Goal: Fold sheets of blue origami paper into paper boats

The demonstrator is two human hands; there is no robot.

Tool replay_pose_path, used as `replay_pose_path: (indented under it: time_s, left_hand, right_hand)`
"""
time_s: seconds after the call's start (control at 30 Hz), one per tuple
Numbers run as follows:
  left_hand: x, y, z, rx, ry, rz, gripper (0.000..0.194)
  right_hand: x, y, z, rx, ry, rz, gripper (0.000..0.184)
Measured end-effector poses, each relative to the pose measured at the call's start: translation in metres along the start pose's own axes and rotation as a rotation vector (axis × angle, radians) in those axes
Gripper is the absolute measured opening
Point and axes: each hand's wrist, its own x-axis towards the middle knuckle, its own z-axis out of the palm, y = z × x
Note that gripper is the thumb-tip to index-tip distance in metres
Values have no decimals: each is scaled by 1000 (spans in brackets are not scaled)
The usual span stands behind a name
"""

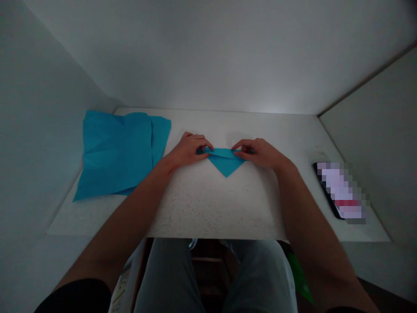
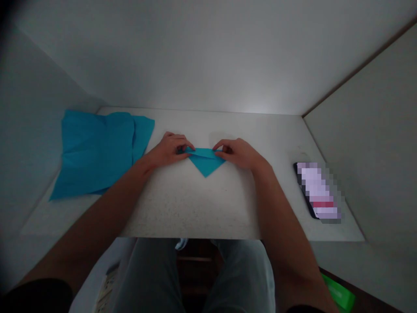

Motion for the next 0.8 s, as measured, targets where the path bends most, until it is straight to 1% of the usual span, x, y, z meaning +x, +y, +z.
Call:
replay_pose_path:
  time_s: [0.1, 0.2, 0.27, 0.33, 0.43, 0.53, 0.6, 0.67, 0.8]
  left_hand:
    - [-1, 5, 1, 12, 2, 13, 35]
    - [0, 5, 3, 26, 11, 1, 31]
    - [1, 2, 3, 38, 8, -25, 30]
    - [1, -1, 2, 44, 5, -58, 32]
    - [-1, -5, -1, 54, 25, -85, 38]
    - [-2, -7, -3, 60, 42, -98, 42]
    - [-2, -8, -3, 52, 39, -106, 44]
    - [-1, -9, -2, 34, 41, -112, 44]
    - [2, -13, 2, -54, 49, -114, 37]
  right_hand:
    - [11, -10, 16, -109, 14, -114, 33]
    - [17, -15, 23, -162, -6, -203, 33]
    - [15, -10, 19, -157, -20, -177, 35]
    - [9, 0, 8, -116, -6, -89, 39]
    - [-5, 21, -12, -28, 68, 55, 50]
    - [-14, 33, -26, 21, 121, 125, 56]
    - [-15, 34, -28, 30, 124, 135, 57]
    - [-14, 33, -26, 29, 114, 115, 56]
    - [-9, 31, -20, 48, 107, 58, 54]
